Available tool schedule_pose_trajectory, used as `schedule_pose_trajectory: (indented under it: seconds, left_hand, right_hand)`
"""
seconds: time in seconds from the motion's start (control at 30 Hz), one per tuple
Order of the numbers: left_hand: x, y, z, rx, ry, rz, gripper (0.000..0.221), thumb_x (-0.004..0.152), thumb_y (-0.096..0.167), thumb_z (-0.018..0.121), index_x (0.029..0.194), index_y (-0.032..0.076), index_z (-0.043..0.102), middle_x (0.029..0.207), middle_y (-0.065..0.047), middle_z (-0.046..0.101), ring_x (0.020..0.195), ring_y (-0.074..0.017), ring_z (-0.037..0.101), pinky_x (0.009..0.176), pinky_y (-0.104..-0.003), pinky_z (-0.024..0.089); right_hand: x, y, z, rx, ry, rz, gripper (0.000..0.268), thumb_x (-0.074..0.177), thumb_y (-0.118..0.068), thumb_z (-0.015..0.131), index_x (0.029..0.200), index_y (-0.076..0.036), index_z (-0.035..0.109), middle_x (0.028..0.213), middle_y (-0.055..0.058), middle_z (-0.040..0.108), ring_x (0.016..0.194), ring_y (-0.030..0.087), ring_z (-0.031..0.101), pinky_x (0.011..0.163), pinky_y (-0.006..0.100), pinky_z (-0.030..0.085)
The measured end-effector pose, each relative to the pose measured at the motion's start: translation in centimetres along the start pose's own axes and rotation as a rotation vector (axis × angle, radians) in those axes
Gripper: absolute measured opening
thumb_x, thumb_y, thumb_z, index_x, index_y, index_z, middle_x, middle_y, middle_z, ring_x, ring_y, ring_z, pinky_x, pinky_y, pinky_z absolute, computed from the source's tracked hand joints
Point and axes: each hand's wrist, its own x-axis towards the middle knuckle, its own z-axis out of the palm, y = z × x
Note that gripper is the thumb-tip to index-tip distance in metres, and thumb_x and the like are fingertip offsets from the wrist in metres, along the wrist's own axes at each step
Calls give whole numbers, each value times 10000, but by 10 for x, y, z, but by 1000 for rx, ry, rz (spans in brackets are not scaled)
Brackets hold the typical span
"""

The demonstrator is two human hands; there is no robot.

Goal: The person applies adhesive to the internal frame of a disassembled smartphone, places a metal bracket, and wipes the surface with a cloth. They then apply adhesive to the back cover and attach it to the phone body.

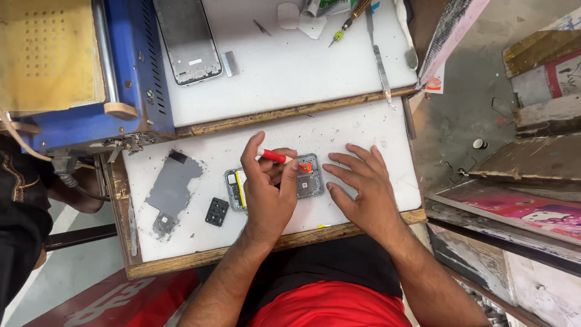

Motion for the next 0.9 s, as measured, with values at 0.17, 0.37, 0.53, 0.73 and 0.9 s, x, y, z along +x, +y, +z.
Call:
schedule_pose_trajectory:
  seconds: [0.17,0.37,0.53,0.73,0.9]
  left_hand:
    - [14,4,-1,-35,47,-61,659,1045,34,599,1551,48,177,1131,-154,729,969,-168,740,855,-300,627]
    - [26,8,-7,5,62,-142,659,1033,24,589,1539,67,169,1104,-140,741,974,-175,756,871,-307,635]
    - [23,5,-7,-29,58,-133,644,1035,19,587,1538,68,187,1095,-154,739,981,-189,762,877,-325,642]
    - [25,6,-6,74,51,-126,639,1037,33,593,1532,67,189,1101,-149,740,1022,-197,770,900,-330,658]
    - [23,3,-4,82,78,-127,638,1032,31,601,1529,69,203,1077,-149,750,994,-197,774,884,-330,652]
  right_hand:
    - [-1,1,0,-8,-9,-3,370,829,-192,797,1196,-182,756,1343,16,679,1395,301,498,1215,594,262]
    - [1,1,-1,-40,-36,-24,426,802,-251,814,1218,-190,745,1369,28,653,1412,317,456,1206,626,228]
    - [0,4,1,-43,-58,-23,420,813,-261,813,1221,-195,743,1382,27,640,1422,315,444,1215,629,213]
    - [0,3,0,-42,-54,-21,418,813,-258,811,1222,-206,742,1387,23,639,1428,311,437,1220,621,210]
    - [0,5,0,-36,-66,-21,432,815,-266,814,1235,-202,738,1391,31,631,1429,313,429,1218,623,200]
